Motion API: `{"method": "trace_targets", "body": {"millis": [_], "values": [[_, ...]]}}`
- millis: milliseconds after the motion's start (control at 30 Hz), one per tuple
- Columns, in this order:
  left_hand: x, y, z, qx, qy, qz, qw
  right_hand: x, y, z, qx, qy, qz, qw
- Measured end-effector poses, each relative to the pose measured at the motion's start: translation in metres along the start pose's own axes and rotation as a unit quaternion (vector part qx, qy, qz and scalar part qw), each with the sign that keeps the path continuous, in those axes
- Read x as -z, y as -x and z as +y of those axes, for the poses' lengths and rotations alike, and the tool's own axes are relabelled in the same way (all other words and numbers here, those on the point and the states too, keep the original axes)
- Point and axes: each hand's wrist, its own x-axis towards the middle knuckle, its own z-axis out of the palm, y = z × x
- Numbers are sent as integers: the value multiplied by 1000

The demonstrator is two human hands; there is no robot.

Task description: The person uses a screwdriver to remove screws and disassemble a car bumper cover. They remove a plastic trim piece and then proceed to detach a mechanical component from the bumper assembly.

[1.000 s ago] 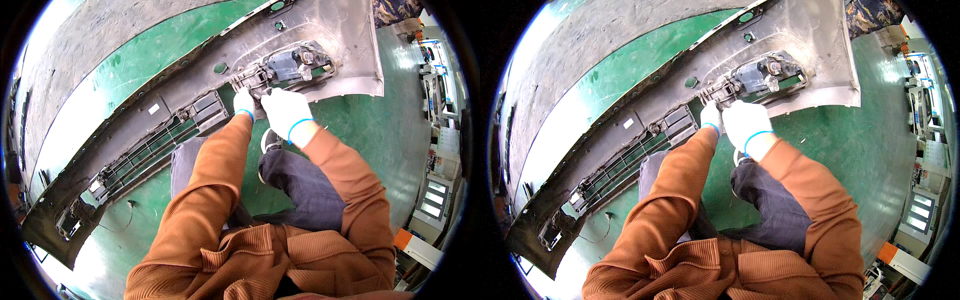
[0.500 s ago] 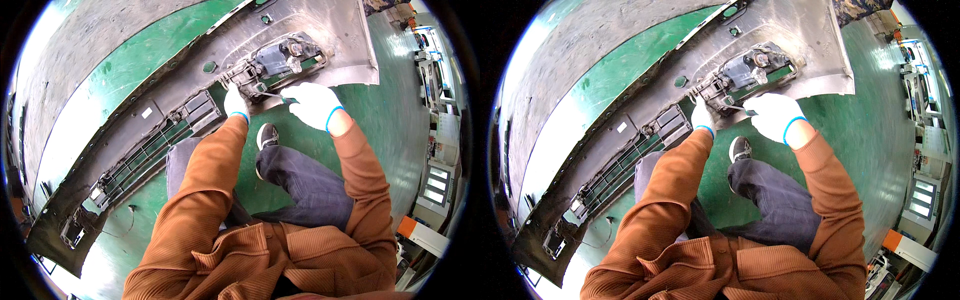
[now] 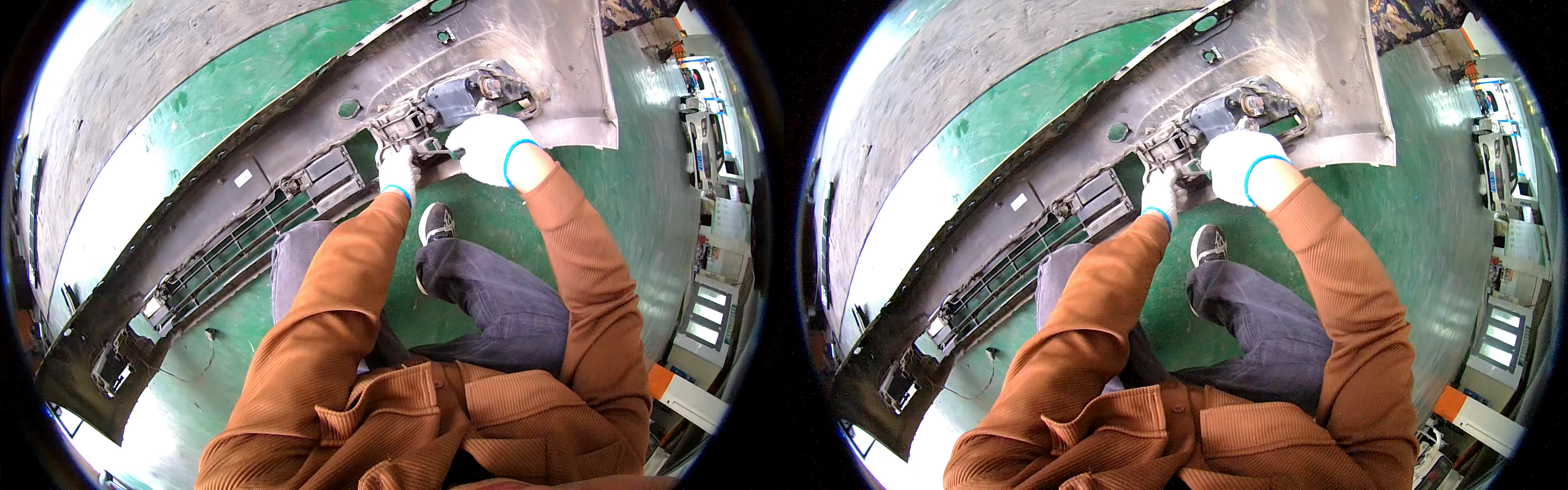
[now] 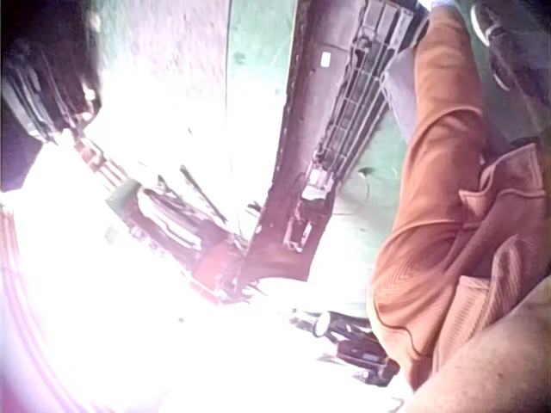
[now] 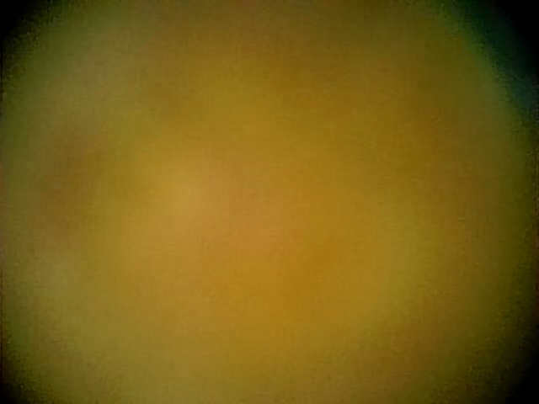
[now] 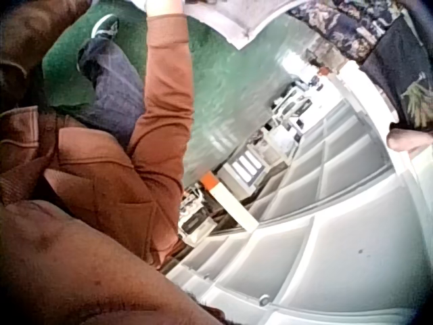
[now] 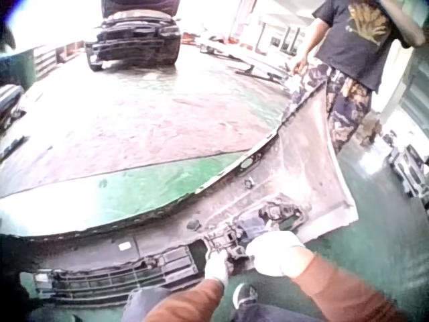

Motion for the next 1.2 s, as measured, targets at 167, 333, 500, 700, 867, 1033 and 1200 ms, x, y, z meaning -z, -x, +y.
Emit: {"method": "trace_targets", "body": {"millis": [167, 333, 500, 700, 867, 1033, 1200], "values": [[16, -40, -31, -164, -186, -9, 969, -13, -1, 22, 33, -13, 17, 999], [31, -58, -38, -239, -216, 25, 946, -12, -5, 9, 38, -8, 28, 999], [3, -44, -33, -159, 30, 27, 986, -32, -11, 20, 42, -56, 56, 996], [12, -40, -25, -112, -28, 21, 993, -25, -7, -22, -15, -30, 29, 999], [6, -18, -7, -61, 11, -7, 998, -42, -6, -22, -26, -75, 55, 995], [14, -10, 2, -112, -15, -4, 994, -28, 1, -75, -99, -106, 17, 989], [10, -4, 2, -188, -51, 23, 980, -35, -14, -35, -36, -75, -7, 996]]}}
